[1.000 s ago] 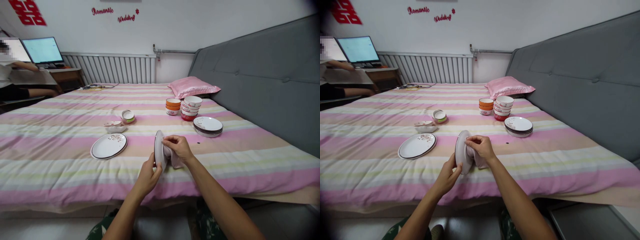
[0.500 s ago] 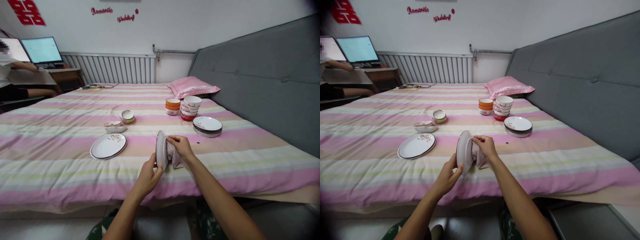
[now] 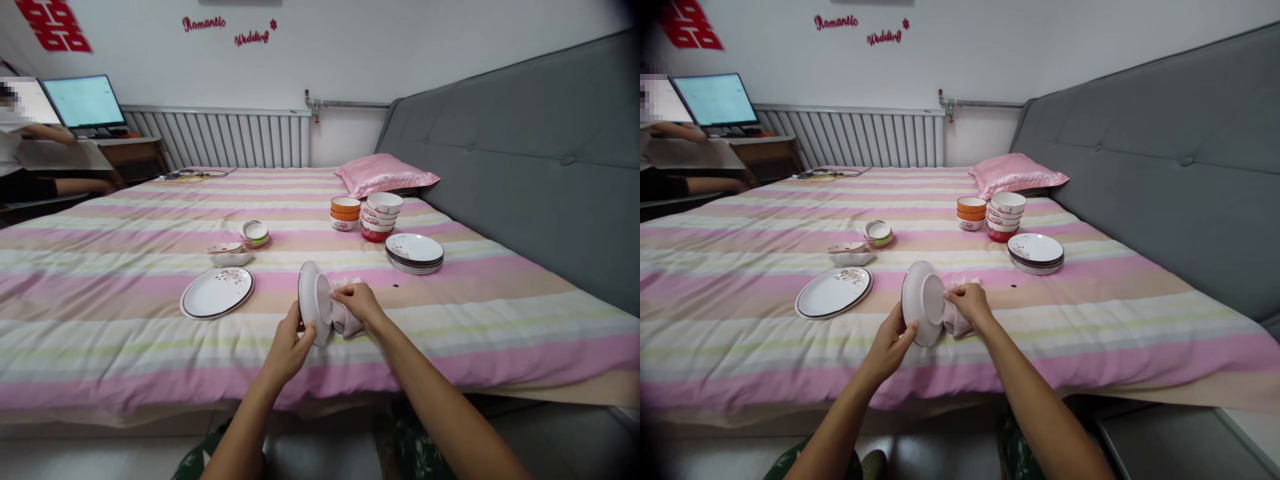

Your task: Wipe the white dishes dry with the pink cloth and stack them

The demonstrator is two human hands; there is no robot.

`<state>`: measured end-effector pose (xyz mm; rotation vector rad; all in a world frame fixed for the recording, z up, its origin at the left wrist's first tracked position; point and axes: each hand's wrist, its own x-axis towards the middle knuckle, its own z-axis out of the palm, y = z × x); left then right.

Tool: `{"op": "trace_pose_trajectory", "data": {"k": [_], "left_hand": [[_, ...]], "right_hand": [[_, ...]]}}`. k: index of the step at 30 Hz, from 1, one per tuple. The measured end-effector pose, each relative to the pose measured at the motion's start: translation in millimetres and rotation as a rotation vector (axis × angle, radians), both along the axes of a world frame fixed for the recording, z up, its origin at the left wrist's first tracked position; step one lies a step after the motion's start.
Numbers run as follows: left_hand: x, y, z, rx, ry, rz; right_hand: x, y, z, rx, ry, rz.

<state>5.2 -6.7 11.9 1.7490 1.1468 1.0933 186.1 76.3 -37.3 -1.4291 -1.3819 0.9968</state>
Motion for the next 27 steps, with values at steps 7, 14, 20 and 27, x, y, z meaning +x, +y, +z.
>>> {"op": "trace_pose_trajectory", "data": {"k": [7,14,20,27], "left_hand": [[-3,5,-4.7,-0.013,-0.026,0.037],[-5,7,-6.0,0.003,-0.014,0.111],[-6,8,-7.0,-0.006,-0.014,0.132],[-7,8,-6.6,-0.014,-0.011,0.115]], "right_hand": [[1,-7,1.2,-0.080,-0.056,0.063],[2,-13,9.7,-0.143,-0.051,0.159],[9,-19,24.7,-0.229,0.050,0.386],[0,-15,35.7,0.051,0.327,0.243]]}}
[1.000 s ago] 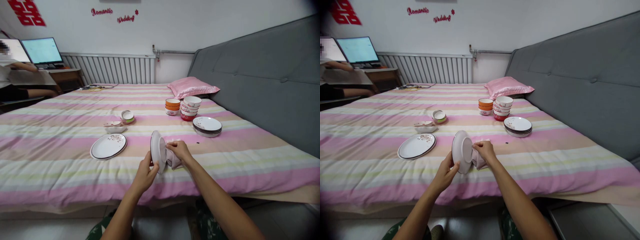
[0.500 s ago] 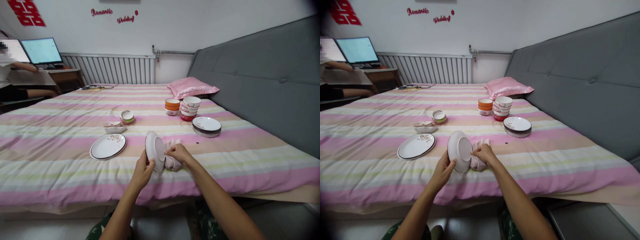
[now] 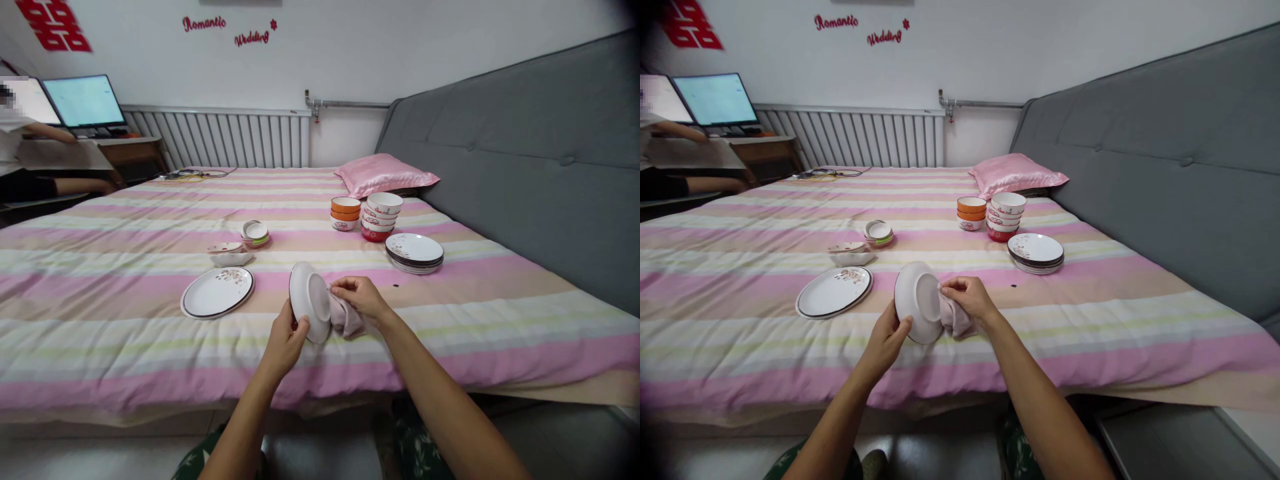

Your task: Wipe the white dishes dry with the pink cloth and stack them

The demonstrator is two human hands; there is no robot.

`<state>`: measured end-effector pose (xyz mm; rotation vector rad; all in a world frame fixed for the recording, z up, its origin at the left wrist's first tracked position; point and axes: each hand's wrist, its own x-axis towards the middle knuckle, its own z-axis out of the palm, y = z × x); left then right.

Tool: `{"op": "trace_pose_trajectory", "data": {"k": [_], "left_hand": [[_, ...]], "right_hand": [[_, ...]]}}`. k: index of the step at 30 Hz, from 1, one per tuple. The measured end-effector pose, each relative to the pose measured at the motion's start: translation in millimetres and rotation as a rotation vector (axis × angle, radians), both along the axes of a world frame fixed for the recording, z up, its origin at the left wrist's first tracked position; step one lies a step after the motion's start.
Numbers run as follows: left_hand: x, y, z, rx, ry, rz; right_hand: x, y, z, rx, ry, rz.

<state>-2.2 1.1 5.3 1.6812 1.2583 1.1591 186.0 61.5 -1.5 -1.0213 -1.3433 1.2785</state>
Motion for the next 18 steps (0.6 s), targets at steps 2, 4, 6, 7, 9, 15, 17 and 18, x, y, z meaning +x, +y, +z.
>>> {"op": "trace_pose_trajectory", "data": {"k": [2,4,6,7,9,15,17,18], "left_hand": [[0,0,0.7,0.000,0.005,0.003],[-1,0,0.8,0.002,0.004,0.002],[-1,1,0.4,0.005,-0.005,0.004],[-1,1,0.2,0.006,-0.010,0.002],[0,1,-0.1,0.008,-0.018,-0.010],[3,-5,4.6,0.006,-0.006,-0.120],[5,-7,6.9,0.014,0.020,-0.133],[6,-8,7.9,0.018,0.034,-0.135]], "right_hand": [[-5,1,-0.3,0.081,-0.005,0.000],[-10,0,-1.5,0.150,-0.077,0.062],[-14,-1,-2.7,0.202,-0.151,0.110],[-16,-2,-3.1,0.223,-0.175,0.116],[-18,-3,-3.5,0.259,-0.193,0.102],[-20,0,-5.4,0.256,-0.109,-0.053],[-19,2,-5.7,0.237,-0.068,-0.094],[-19,3,-5.7,0.234,-0.055,-0.112]]}}
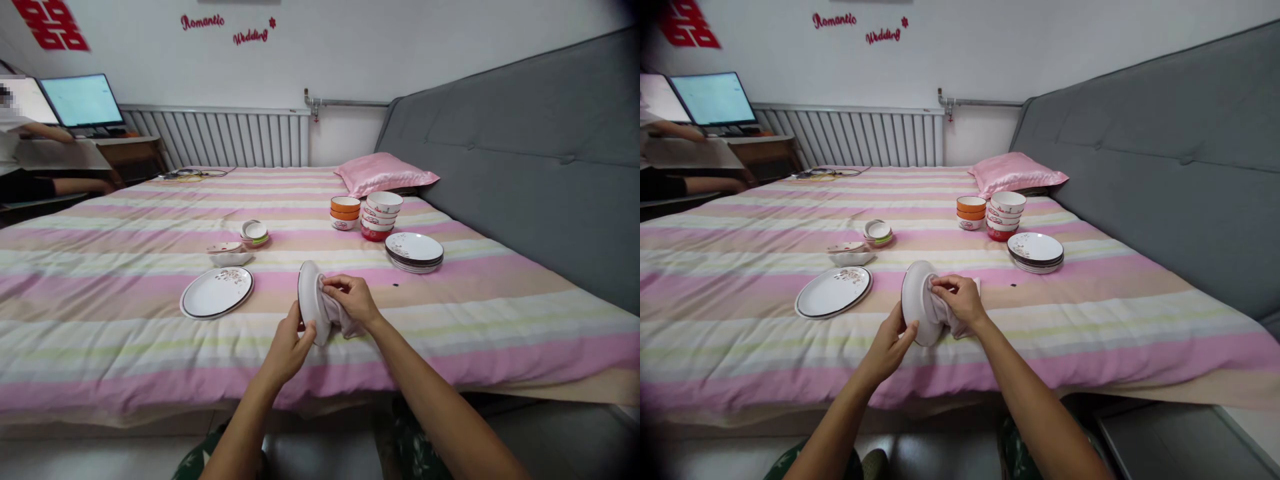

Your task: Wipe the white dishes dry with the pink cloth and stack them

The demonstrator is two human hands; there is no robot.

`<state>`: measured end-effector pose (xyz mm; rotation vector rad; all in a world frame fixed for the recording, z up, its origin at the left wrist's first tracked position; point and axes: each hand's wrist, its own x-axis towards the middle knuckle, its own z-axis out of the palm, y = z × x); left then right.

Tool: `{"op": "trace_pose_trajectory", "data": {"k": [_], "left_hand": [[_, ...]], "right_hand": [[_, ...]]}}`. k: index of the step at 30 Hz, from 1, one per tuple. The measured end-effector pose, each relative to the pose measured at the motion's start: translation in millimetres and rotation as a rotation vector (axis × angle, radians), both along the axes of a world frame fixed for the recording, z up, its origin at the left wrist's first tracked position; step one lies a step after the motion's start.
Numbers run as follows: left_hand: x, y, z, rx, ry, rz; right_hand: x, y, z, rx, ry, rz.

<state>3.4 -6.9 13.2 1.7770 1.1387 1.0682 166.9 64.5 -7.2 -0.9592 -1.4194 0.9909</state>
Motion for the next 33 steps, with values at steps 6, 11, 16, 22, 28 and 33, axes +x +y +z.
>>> {"op": "trace_pose_trajectory", "data": {"k": [6,11,16,22,28,33], "left_hand": [[2,-1,1.2,0.010,0.050,0.004],[1,-1,1.0,0.016,0.042,0.014],[-1,0,0.4,0.007,0.023,0.026],[-2,2,-1.3,-0.003,0.006,0.017],[1,0,0.6,0.010,0.033,0.006],[2,-4,2.0,0.016,0.058,-0.050]], "right_hand": [[3,6,-4.2,0.007,-0.022,-0.106],[7,11,-16.7,-0.075,-0.116,-0.142],[13,11,-22.4,-0.154,-0.275,-0.150],[23,9,-22.1,-0.195,-0.364,-0.032],[21,8,-18.9,-0.175,-0.335,-0.102],[14,8,-11.4,-0.084,-0.225,-0.202]]}}
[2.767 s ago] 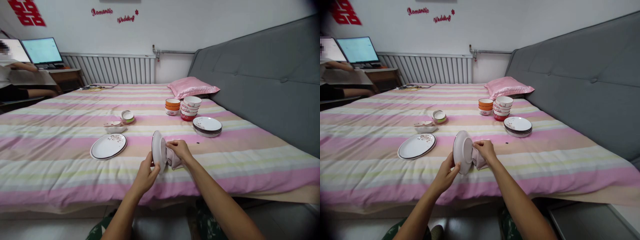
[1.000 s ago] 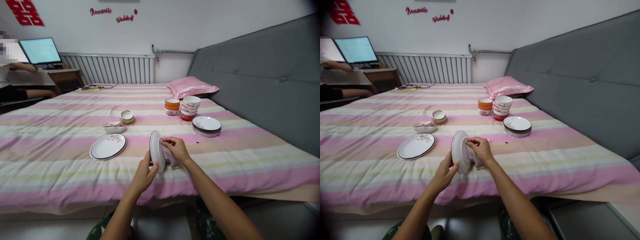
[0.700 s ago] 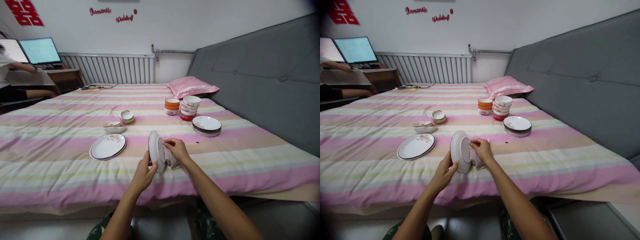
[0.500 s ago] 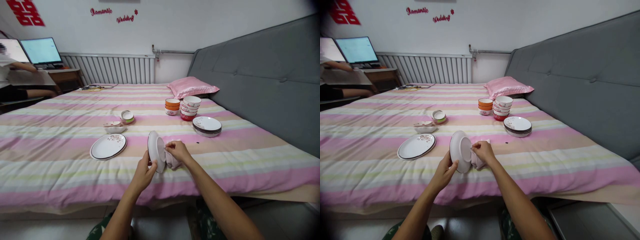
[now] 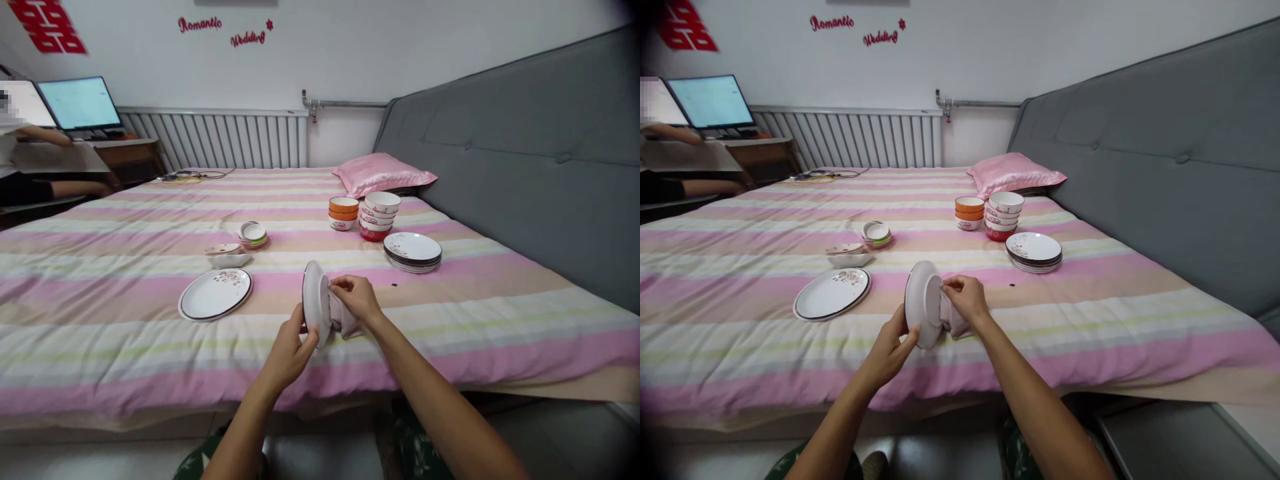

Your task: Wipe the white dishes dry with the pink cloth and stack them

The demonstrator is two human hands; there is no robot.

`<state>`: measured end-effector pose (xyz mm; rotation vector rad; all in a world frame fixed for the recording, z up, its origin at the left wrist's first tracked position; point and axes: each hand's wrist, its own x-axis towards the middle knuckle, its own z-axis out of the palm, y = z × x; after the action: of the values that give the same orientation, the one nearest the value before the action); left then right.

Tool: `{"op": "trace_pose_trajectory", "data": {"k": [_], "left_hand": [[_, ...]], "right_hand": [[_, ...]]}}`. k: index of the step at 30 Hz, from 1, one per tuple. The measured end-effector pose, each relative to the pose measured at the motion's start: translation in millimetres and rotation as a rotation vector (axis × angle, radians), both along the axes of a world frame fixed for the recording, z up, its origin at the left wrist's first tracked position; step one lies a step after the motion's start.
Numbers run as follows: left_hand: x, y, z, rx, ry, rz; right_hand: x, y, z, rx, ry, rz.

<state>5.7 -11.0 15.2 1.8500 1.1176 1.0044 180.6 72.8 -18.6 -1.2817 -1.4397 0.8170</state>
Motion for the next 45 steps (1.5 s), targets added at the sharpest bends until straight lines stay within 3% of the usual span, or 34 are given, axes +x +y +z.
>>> {"op": "trace_pose_trajectory", "data": {"k": [5,11,17,23,31,36,45], "left_hand": [[0,-1,-0.3,0.023,0.008,-0.029],[0,1,-1.5,-0.002,-0.039,0.000],[-3,4,-3.3,-0.018,-0.077,0.034],[-4,6,-5.5,-0.027,-0.082,0.079],[-4,7,-6.1,-0.019,-0.079,0.079],[-4,7,-6.5,-0.030,-0.079,0.069],[-2,5,-2.9,-0.006,-0.034,0.061]], "right_hand": [[-6,-6,13.8,0.143,0.126,0.032],[-6,-16,27.6,0.156,0.141,0.264],[2,-23,35.8,0.003,0.020,0.569],[9,-23,32.4,-0.142,-0.100,0.705],[18,-14,18.1,-0.224,-0.224,0.611],[19,-9,13.8,-0.238,-0.282,0.472],[13,-5,12.3,-0.109,-0.313,0.187]]}}
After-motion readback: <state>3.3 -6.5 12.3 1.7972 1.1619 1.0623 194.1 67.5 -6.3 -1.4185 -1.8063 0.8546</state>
